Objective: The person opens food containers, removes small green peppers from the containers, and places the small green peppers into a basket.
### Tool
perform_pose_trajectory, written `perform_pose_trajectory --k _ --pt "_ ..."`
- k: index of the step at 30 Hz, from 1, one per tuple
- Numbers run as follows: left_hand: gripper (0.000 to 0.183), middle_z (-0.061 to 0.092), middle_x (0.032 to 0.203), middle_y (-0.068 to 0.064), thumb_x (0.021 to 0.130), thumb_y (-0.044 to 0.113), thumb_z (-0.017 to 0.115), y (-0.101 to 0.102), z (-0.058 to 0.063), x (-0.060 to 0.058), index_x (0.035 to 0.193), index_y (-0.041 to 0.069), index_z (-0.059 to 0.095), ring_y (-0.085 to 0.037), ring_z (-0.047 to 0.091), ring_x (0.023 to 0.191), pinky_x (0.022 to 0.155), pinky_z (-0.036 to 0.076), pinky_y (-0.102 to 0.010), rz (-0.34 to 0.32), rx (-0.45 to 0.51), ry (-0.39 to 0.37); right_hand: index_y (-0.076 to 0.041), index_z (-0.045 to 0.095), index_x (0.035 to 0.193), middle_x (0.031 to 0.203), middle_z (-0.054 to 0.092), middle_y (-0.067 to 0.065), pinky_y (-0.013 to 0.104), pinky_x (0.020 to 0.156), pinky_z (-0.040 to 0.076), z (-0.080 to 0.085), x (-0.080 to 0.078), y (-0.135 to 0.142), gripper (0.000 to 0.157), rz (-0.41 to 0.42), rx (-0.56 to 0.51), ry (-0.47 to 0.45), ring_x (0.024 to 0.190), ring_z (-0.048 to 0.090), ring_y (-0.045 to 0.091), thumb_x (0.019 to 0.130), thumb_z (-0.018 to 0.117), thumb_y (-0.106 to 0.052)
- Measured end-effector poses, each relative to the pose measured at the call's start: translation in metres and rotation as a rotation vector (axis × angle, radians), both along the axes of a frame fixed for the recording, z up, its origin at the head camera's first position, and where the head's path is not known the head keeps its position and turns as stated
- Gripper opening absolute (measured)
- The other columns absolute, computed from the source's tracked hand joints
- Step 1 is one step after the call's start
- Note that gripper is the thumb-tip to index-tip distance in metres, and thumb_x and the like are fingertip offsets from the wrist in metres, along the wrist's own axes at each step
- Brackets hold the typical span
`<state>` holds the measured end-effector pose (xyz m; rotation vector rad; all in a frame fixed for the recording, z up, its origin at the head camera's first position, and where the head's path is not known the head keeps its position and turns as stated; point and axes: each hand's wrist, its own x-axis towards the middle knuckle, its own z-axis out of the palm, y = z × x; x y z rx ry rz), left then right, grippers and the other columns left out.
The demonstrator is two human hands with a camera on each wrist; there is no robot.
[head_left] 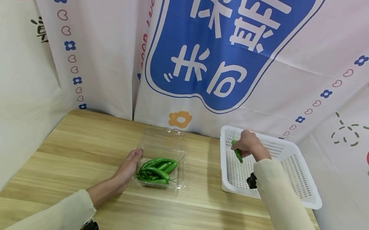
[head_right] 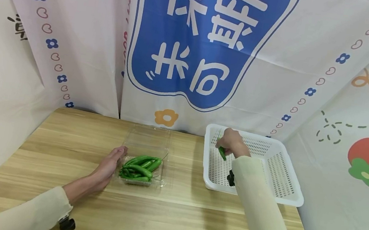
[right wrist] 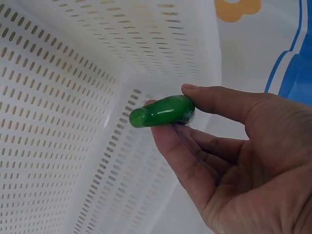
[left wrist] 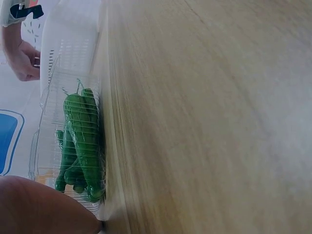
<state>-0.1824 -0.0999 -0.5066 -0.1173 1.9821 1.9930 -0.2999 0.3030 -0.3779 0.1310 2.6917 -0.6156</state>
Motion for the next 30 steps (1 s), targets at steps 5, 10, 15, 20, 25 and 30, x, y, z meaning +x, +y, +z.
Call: perform_pose_trajectory --k 5,10,15,20,25,30 --pt "0.062 0.006 0.177 -0.020 0.118 0.040 0.019 0.001 0.002 0.001 0.168 0.004 0.011 -0.040 -0.005 0.163 0.131 -0.002 -0.060 0.003 0.001 -0.001 0.004 0.054 0.096 0.077 0.063 0.014 0.035 0.069 0.067 -0.008 -0.003 0.001 0.022 -0.001 -0.012 -0.049 0.062 0.070 0.020 0.094 0.074 -0.006" --pt "0.062 0.005 0.177 -0.020 0.118 0.039 0.019 0.000 0.001 0.001 0.168 0.003 0.011 -0.040 -0.006 0.163 0.131 -0.002 -0.060 -0.003 0.008 -0.003 0.004 0.055 0.097 0.076 0.063 0.013 0.033 0.066 0.066 -0.015 -0.007 -0.001 0.022 0.006 -0.028 -0.096 0.062 0.069 0.020 0.094 0.075 -0.005" --pt "0.062 0.006 0.177 -0.020 0.118 0.039 0.020 0.000 0.001 0.001 0.168 0.003 0.011 -0.041 -0.006 0.163 0.131 -0.001 -0.060 0.000 0.009 -0.004 0.004 0.057 0.096 0.074 0.064 0.012 0.032 0.065 0.066 -0.021 -0.009 -0.004 0.021 0.020 -0.003 -0.125 0.059 0.068 0.018 0.093 0.076 -0.005" --pt "0.062 0.006 0.177 -0.020 0.118 0.039 0.020 0.000 0.000 0.000 0.168 0.003 0.011 -0.040 -0.006 0.163 0.131 -0.001 -0.060 0.003 0.012 -0.004 0.004 0.059 0.095 0.074 0.064 0.011 0.031 0.066 0.066 -0.024 -0.009 -0.009 0.019 0.033 0.027 -0.143 0.060 0.066 0.017 0.093 0.075 -0.005" --pt "0.062 0.006 0.177 -0.020 0.118 0.039 0.020 0.000 -0.001 0.000 0.169 0.004 0.010 -0.040 -0.005 0.163 0.131 -0.001 -0.060 0.002 0.005 -0.008 0.005 0.060 0.096 0.076 0.066 0.014 0.035 0.071 0.067 -0.025 -0.008 -0.014 0.013 0.017 0.012 -0.165 0.062 0.067 0.019 0.091 0.072 0.001" --pt "0.063 0.007 0.177 -0.019 0.118 0.041 0.020 0.000 0.000 0.000 0.169 0.006 0.011 -0.040 -0.005 0.163 0.131 -0.001 -0.062 0.001 0.001 -0.013 0.008 0.059 0.106 0.079 0.065 0.015 0.033 0.070 0.067 -0.031 -0.008 -0.018 0.020 0.032 0.028 -0.177 0.064 0.068 0.019 0.089 0.069 0.006"
